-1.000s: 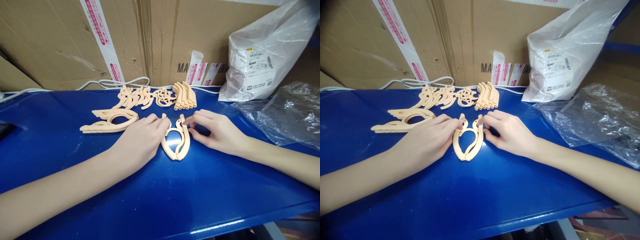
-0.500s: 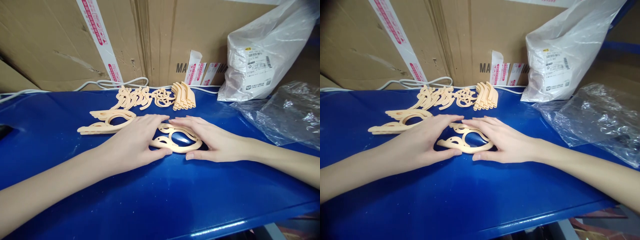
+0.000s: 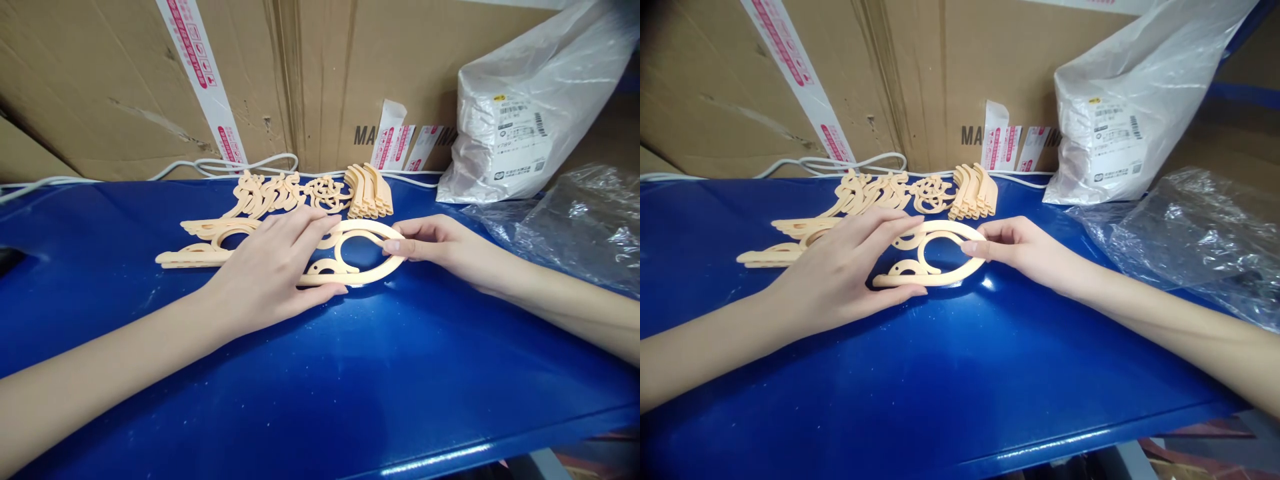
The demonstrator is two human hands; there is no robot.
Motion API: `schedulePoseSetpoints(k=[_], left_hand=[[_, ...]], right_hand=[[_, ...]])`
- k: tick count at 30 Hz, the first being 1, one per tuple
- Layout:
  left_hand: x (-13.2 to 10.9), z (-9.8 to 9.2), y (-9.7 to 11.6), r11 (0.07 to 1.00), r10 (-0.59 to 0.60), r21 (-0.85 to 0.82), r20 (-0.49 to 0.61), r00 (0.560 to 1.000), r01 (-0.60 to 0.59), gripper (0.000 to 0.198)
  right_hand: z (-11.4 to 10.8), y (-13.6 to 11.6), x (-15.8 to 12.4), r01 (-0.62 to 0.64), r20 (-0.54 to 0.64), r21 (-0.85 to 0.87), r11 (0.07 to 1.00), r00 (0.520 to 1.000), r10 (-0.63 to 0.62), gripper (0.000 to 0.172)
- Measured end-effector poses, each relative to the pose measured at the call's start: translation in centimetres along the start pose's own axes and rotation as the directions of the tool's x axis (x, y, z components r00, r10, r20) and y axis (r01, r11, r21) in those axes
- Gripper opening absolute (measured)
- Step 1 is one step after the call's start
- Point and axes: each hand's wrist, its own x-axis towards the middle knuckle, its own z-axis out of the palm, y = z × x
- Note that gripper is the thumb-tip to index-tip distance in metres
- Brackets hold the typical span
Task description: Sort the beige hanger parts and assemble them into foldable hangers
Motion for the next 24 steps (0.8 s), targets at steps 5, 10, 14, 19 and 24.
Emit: schedulePoseSetpoints(k=[5, 10, 14, 19, 24], left_hand=[[0.0, 0.0, -0.1, 1.0, -0.005, -0.025, 0.007, 1.0, 0.005, 0.069], [0.1, -0.1, -0.2, 1.0, -0.004, -0.017, 0.012, 1.0, 0.005, 0.071], [0.0, 0.0, -0.3, 1.0, 0.017, 0.0, 0.008, 1.0, -0.017, 0.073], [0.0, 0.2, -0.2, 0.998, 0.055, 0.025, -0.03, 0.998, -0.055, 0.066], [1.0, -1.2, 0.2, 0.997, 0.044, 0.065, -0.028, 0.999, -0.042, 0.06]], right_hand=[[0.1, 0.2, -0.2, -0.04, -0.066, 0.087, 0.995, 0.997, 0.046, 0.035], [-0.3, 0.8, -0.1, -0.034, -0.036, 0.09, 0.995, 0.999, 0.037, 0.036], [-0.3, 0.9, 0.0, -0.036, -0.011, 0.113, 0.993, 0.999, 0.038, 0.035], [0.2, 0.5, -0.2, -0.007, -0.012, 0.092, 0.996, 1.0, 0.008, 0.035], [0.1, -0.2, -0.4, 0.115, -0.042, -0.011, 0.993, 0.992, -0.116, 0.038]])
